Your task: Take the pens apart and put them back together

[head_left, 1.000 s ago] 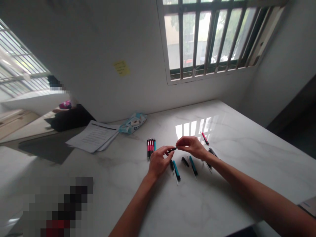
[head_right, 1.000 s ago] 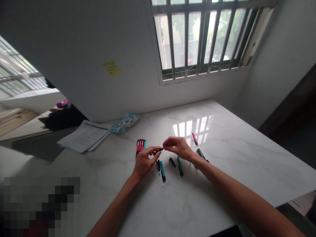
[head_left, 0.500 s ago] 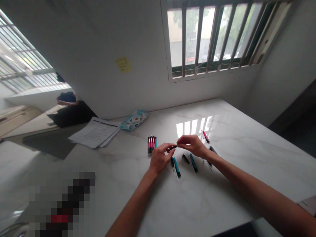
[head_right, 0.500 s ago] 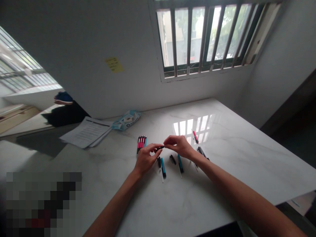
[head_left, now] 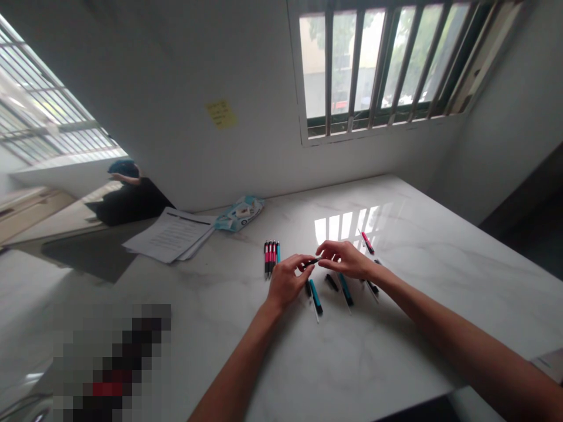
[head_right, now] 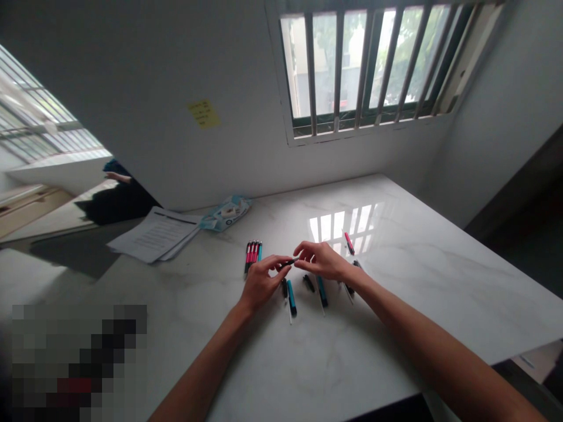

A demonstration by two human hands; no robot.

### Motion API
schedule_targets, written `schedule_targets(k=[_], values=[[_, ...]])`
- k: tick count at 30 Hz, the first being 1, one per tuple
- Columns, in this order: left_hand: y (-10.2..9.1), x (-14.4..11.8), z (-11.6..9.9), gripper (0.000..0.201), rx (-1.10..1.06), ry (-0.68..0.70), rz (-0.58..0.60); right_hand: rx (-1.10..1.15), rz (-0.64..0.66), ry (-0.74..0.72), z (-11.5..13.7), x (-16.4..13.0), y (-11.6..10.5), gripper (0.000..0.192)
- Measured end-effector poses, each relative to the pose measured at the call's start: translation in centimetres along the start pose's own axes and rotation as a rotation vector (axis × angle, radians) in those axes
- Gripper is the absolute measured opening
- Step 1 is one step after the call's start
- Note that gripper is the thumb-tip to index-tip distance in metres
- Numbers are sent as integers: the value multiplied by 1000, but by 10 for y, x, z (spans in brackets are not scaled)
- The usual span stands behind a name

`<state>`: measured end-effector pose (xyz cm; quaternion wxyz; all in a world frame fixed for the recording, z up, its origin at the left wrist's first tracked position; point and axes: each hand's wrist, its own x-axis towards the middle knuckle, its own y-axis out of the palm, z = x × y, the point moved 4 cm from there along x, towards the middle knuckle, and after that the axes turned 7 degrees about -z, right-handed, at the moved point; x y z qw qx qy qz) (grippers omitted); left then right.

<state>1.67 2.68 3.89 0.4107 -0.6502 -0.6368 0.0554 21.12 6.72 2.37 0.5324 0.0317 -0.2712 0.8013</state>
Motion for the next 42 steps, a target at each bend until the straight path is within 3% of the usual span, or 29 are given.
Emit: schedule_targets(k=[8, 10, 14, 17, 20, 24, 27, 32, 36, 39, 42], values=[[-2, 2, -4, 16, -131, 39, 5, -72, 33, 36, 5, 0, 0, 45], [-2, 4, -1, 17, -262, -51, -19, -13, 35, 69, 11, 0, 3, 49], [4, 5, 9, 32, -686, -371, -99, 38, 105, 70, 20, 1, 4, 48], [6, 5, 13, 38, -904, -520, -141, -147, 35, 26, 12, 4, -26, 38], [5, 6, 15, 40, -1026, -608, -146, -377, -61, 8, -13, 2, -80, 59], [2, 5, 20, 49, -1050, -709, -196, -465, 48, 203, -58, -12, -138, 84], [4, 5, 22, 54, -1022, -725, -210, -448, 140, 292, -79, -21, -151, 93], [4, 5, 25, 55, -1004, -740, -236, -513, 153, 277, -83, -22, -150, 86], [2, 4, 27, 54, -955, -768, -261, -518, 7, 153, -60, -13, -141, 75], [4, 3, 27, 55, -906, -761, -248, -490, -138, -85, -23, -3, -106, 79], [7, 2, 26, 57, -874, -733, -222, -416, -117, -300, 16, 2, -51, 89]])
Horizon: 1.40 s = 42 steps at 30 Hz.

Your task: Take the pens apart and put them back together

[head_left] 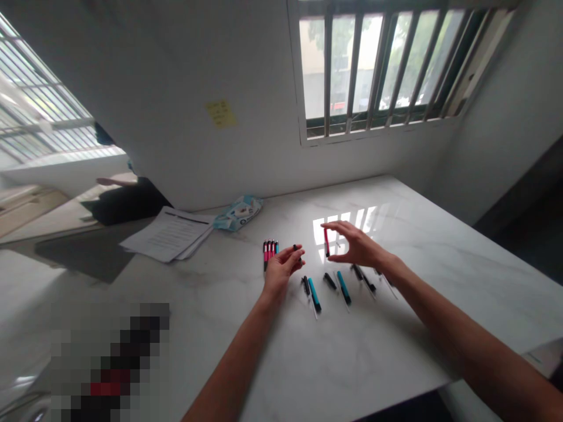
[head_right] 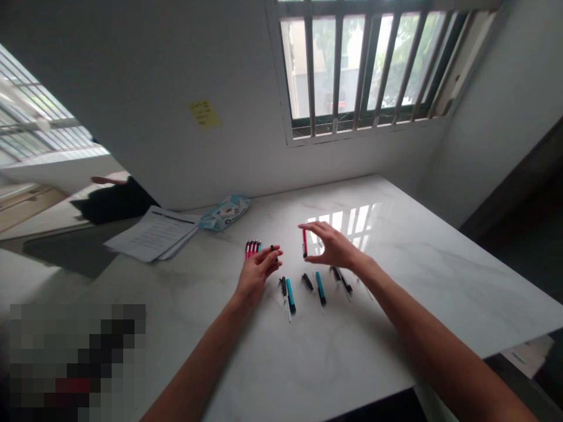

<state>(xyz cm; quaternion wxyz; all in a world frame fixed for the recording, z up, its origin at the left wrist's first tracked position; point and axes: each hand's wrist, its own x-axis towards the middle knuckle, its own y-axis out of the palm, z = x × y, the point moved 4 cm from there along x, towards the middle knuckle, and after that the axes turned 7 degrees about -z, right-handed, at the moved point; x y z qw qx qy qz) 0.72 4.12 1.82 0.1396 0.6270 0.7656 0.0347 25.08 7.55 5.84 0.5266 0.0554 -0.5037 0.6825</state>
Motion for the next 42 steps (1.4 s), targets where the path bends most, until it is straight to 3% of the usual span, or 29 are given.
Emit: schedule_targets(k=[4, 8, 11, 14, 15, 19, 21, 31, 42], values=[[2, 0, 4, 56, 24, 27, 85, 76, 58, -156, 49, 4, 37, 89], [2, 1, 5, 49, 63, 41, 123, 109, 97, -151, 53, 3, 44, 90], [0, 2, 2, 47, 70, 73, 88, 56, 97, -85, 34, 4, 32, 80], [-1, 2, 0, 48, 51, 86, 52, -133, 45, 87, -6, 2, 6, 24], [-1, 2, -1, 49, 41, 87, 49, -209, 18, 181, -23, 0, -4, 17], [0, 2, -4, 48, 23, 94, 48, -416, -36, 573, -83, -19, -34, 25], [1, 1, -4, 47, 29, 97, 49, -470, 2, 674, -100, -27, -37, 31], [1, 0, -6, 46, 43, 110, 68, -417, 137, 704, -99, -30, -48, 26], [2, 0, -6, 44, 67, 126, 63, -428, 242, 720, -95, -33, -30, 12]])
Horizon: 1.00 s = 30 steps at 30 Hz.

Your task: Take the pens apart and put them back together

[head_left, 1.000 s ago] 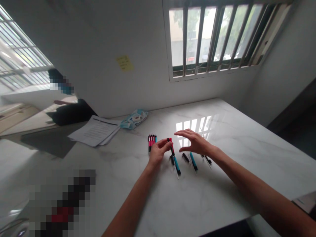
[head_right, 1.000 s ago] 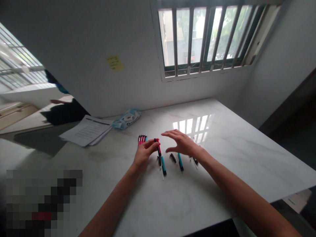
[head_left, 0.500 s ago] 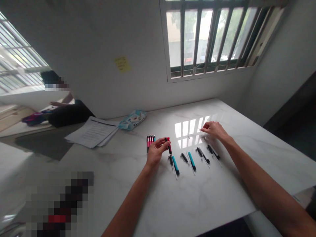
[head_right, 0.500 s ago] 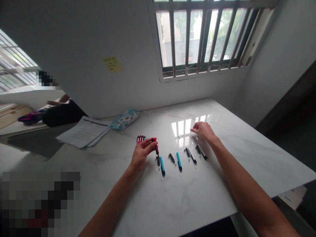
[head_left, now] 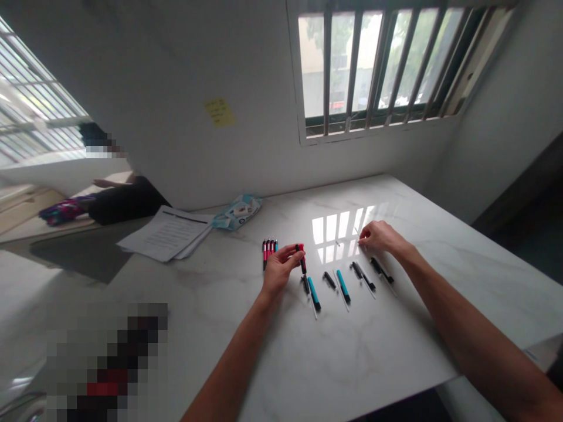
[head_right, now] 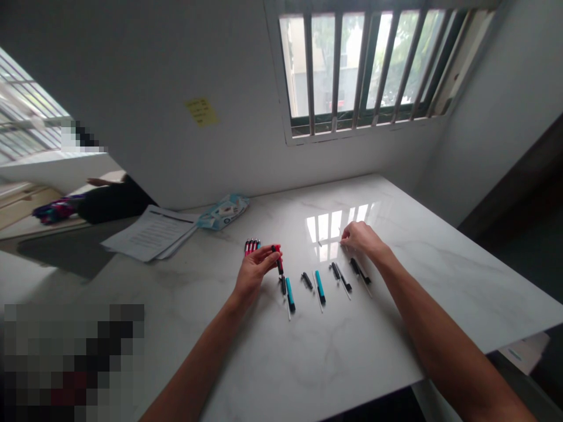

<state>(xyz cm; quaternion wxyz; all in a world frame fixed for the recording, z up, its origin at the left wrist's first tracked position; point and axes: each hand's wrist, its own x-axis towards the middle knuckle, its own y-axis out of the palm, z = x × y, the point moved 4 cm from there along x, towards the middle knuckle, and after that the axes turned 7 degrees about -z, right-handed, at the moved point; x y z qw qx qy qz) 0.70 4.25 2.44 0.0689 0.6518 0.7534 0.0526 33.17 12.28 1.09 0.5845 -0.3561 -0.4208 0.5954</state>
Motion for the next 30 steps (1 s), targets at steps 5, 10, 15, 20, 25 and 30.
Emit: schedule_targets(k=[5, 10, 15, 20, 25, 30], values=[[0, 1, -1, 46, 20, 15, 2, -30, -7, -64, 13, -3, -2, 13], [0, 1, -1, 44, 90, 24, 23, 191, -154, -248, 41, -10, -12, 18], [3, -3, 1, 40, 197, 22, 123, 618, -191, -421, 85, -29, -12, 18], [8, -7, 1, 34, 276, 37, 202, 687, -181, -528, 119, -48, -10, 15], [10, -10, 0, 33, 289, 16, 237, 703, -124, -579, 129, -55, -6, 12], [12, -10, -1, 36, 264, 6, 272, 746, -29, -637, 136, -61, -1, 18]])
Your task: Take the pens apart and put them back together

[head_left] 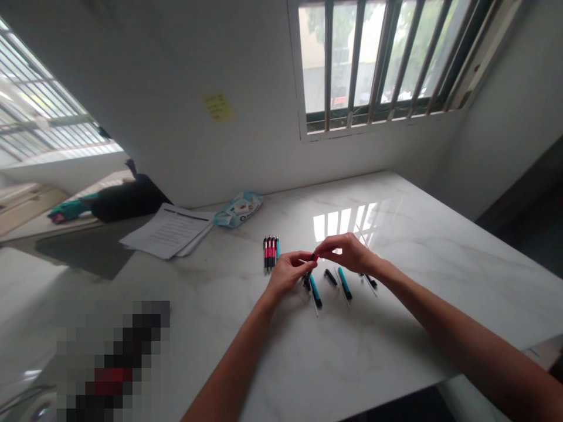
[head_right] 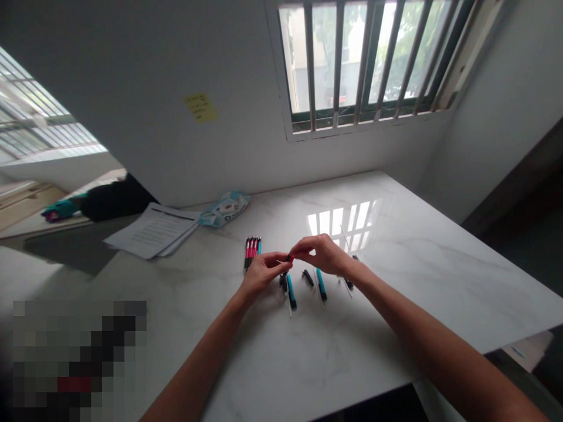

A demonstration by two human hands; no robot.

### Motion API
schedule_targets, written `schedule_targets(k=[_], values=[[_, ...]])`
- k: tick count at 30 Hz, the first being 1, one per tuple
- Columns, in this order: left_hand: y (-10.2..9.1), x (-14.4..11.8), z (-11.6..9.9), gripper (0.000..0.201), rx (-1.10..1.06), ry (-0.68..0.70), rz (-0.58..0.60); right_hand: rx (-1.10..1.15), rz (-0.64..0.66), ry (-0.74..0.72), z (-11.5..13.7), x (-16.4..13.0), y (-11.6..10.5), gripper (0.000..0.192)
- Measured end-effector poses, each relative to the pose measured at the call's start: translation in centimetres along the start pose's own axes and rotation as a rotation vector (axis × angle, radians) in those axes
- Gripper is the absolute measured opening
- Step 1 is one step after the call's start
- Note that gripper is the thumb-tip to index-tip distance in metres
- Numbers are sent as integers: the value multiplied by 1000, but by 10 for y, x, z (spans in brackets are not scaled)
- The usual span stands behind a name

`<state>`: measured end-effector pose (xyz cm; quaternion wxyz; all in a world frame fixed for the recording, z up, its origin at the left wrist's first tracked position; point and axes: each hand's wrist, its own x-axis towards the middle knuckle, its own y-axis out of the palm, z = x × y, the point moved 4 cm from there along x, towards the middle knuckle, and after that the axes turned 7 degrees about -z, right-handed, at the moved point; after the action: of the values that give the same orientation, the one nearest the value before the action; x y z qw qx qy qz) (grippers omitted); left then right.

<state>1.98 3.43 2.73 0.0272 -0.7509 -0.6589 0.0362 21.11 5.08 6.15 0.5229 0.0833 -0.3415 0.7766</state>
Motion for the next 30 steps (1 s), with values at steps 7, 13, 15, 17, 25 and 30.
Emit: schedule_targets(k=[7, 13, 15, 17, 25, 30], values=[[-6, 3, 2, 39, -31, 28, -69, -269, -101, 210, -33, 0, -38, 24], [-8, 5, 5, 43, -28, 20, -82, -854, -43, 645, -104, -22, -97, 34], [-9, 5, 6, 42, -26, 23, -82, -868, -25, 731, -114, -26, -105, 22], [-9, 5, 6, 41, -29, 25, -81, -877, -35, 770, -116, -28, -109, 14], [-9, 6, 6, 42, -25, 22, -94, -699, -185, 598, -101, -16, -95, 17], [-4, 3, 5, 39, 8, 22, -77, 219, -318, 349, -66, 4, -58, 35]])
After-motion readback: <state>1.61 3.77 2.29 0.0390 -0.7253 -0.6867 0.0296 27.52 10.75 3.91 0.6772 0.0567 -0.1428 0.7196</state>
